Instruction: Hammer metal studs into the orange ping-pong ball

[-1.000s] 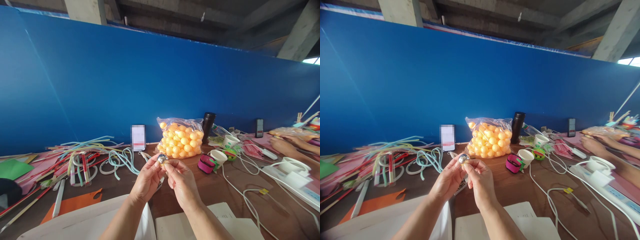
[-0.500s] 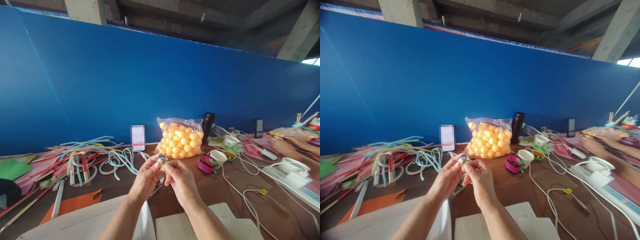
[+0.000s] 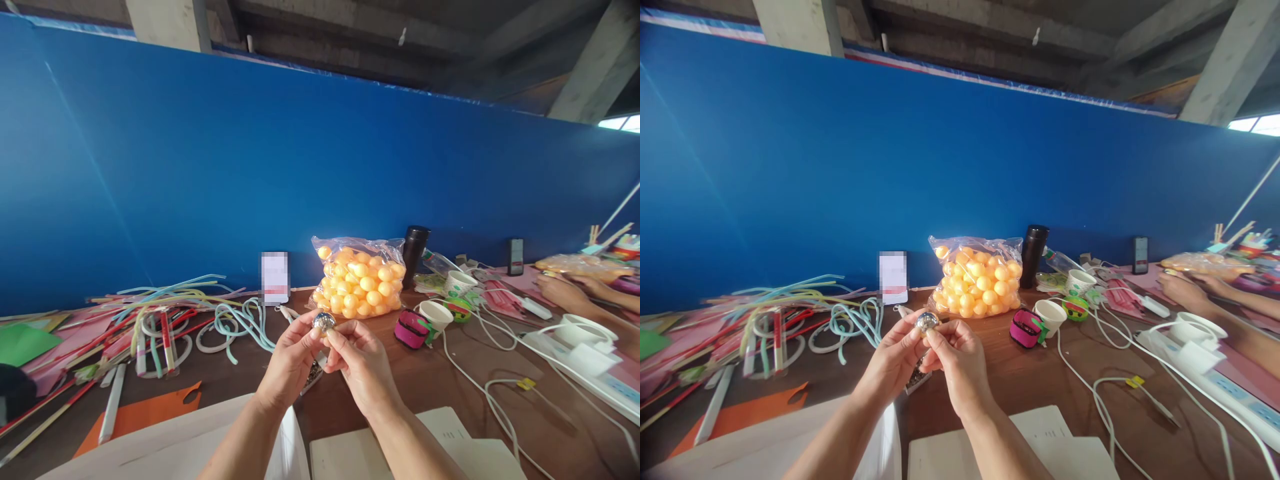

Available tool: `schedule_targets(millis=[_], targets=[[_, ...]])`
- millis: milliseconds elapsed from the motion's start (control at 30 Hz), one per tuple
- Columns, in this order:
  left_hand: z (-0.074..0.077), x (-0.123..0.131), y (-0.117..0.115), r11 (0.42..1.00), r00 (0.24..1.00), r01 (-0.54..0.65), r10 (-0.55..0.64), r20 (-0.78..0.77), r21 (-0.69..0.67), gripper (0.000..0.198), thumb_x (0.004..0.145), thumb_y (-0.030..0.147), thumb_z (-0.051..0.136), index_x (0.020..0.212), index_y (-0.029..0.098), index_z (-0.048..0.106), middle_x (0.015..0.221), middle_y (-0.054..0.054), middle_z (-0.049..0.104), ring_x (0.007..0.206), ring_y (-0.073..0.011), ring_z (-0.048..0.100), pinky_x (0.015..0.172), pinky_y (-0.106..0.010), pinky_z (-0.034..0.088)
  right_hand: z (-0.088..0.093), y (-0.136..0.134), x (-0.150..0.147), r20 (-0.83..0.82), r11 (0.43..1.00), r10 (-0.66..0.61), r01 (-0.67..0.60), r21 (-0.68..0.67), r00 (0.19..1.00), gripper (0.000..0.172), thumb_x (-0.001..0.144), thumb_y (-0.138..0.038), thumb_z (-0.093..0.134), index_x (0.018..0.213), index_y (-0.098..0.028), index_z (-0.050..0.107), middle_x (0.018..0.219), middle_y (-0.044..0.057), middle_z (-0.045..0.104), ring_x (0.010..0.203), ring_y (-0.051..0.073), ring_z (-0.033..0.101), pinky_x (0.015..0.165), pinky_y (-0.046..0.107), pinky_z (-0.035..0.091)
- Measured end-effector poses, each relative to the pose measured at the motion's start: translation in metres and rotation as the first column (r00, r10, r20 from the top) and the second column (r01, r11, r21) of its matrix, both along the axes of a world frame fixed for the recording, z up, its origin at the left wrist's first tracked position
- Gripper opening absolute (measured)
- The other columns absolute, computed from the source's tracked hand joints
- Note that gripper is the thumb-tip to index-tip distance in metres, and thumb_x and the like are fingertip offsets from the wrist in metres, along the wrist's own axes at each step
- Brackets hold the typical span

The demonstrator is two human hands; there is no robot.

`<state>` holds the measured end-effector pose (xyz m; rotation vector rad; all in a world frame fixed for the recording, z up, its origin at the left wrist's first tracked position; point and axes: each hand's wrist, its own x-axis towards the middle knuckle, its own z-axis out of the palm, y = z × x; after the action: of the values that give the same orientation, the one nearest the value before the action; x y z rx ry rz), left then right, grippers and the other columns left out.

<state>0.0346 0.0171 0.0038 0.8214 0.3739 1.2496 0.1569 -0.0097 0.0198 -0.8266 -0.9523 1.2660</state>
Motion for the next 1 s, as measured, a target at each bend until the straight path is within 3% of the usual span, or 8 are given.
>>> schedule_targets(millis=[233,333,367,433,467,533,767,1000], targets=[[-0.002,0.007,0.0,0.998,0.997,0.009,-0.004,0.079,-0.057,0.031,0.085,0.022,0.061,0.116,0.018,0.064,0.113,-0.01,0.066,0.083,-0.0142,0.064,0.072,-0.025,0.052,0.0,0.001,0.001,0.078,0.999,-0.015,0.012,0.037,0.997,0.029,0.08,-0.042,0.071,0.082,-0.018,0.056,0.064,-0.004,0.064,0.041,0.007,0.054,0.045,0.019,0.047],[-0.004,0.006,0.003,0.994,0.989,-0.052,0.064,0.129,-0.1,0.027,0.084,0.02,0.062,0.11,0.016,0.067,0.112,-0.009,0.067,0.092,-0.0141,0.064,0.084,-0.025,0.051,0.003,0.004,0.011,0.388,0.993,-0.105,0.075,0.093,0.915,0.029,0.088,-0.049,0.057,0.088,-0.021,0.053,0.073,-0.001,0.067,0.043,0.01,0.056,0.044,0.021,0.043],[-0.004,0.004,0.004,0.99,0.985,-0.079,0.095,0.143,-0.115,0.025,0.084,0.02,0.063,0.107,0.015,0.068,0.11,-0.008,0.068,0.094,-0.0141,0.064,0.087,-0.025,0.051,0.004,0.005,0.017,0.604,0.988,-0.152,0.102,0.117,0.782,0.028,0.091,-0.049,0.05,0.091,-0.021,0.053,0.076,0.001,0.068,0.049,0.013,0.06,0.046,0.023,0.044],[-0.004,-0.001,0.008,0.984,0.977,-0.118,0.139,0.16,-0.135,0.022,0.083,0.02,0.064,0.103,0.015,0.069,0.107,-0.007,0.069,0.094,-0.0144,0.065,0.088,-0.025,0.052,0.003,0.007,0.028,0.96,0.986,-0.14,0.12,0.113,0.243,0.022,0.093,-0.042,0.045,0.094,-0.022,0.055,0.085,0.004,0.07,0.072,0.02,0.068,0.061,0.027,0.047],[-0.003,-0.004,0.01,0.981,0.973,-0.137,0.16,0.169,-0.139,0.021,0.083,0.021,0.064,0.102,0.015,0.069,0.107,-0.007,0.069,0.093,-0.0144,0.066,0.088,-0.025,0.052,0.001,0.008,0.032,0.987,0.987,-0.099,0.142,0.081,0.13,0.019,0.088,-0.039,0.053,0.088,-0.021,0.057,0.084,0.008,0.071,0.078,0.026,0.069,0.063,0.031,0.046],[0.0,-0.012,0.014,0.976,0.961,-0.174,0.198,0.194,-0.133,0.019,0.082,0.019,0.064,0.1,0.015,0.069,0.106,-0.007,0.07,0.094,-0.0146,0.066,0.087,-0.025,0.053,-0.005,0.009,0.039,0.999,0.992,-0.023,0.128,0.019,0.031,0.017,0.076,-0.034,0.067,0.079,-0.019,0.059,0.081,0.01,0.071,0.08,0.03,0.068,0.065,0.034,0.044],[-0.002,-0.032,0.026,0.944,0.931,-0.278,0.31,0.194,-0.176,0.017,0.082,0.018,0.064,0.096,0.012,0.069,0.094,-0.008,0.072,0.088,-0.0169,0.068,0.081,-0.025,0.057,-0.024,0.013,0.04,0.996,0.991,0.082,0.107,-0.079,-0.021,0.01,0.066,-0.017,0.064,0.076,-0.016,0.061,0.084,0.014,0.071,0.081,0.031,0.069,0.062,0.031,0.041],[-0.018,-0.033,0.032,0.911,0.909,-0.304,0.365,0.2,-0.278,0.013,0.083,0.012,0.06,0.093,0.01,0.068,0.097,-0.01,0.072,0.087,-0.0167,0.069,0.08,-0.026,0.058,-0.03,0.022,0.036,0.98,0.99,0.029,0.132,-0.057,0.199,0.005,0.077,-0.017,0.053,0.072,-0.017,0.054,0.071,0.01,0.067,0.067,0.023,0.065,0.057,0.028,0.04]])
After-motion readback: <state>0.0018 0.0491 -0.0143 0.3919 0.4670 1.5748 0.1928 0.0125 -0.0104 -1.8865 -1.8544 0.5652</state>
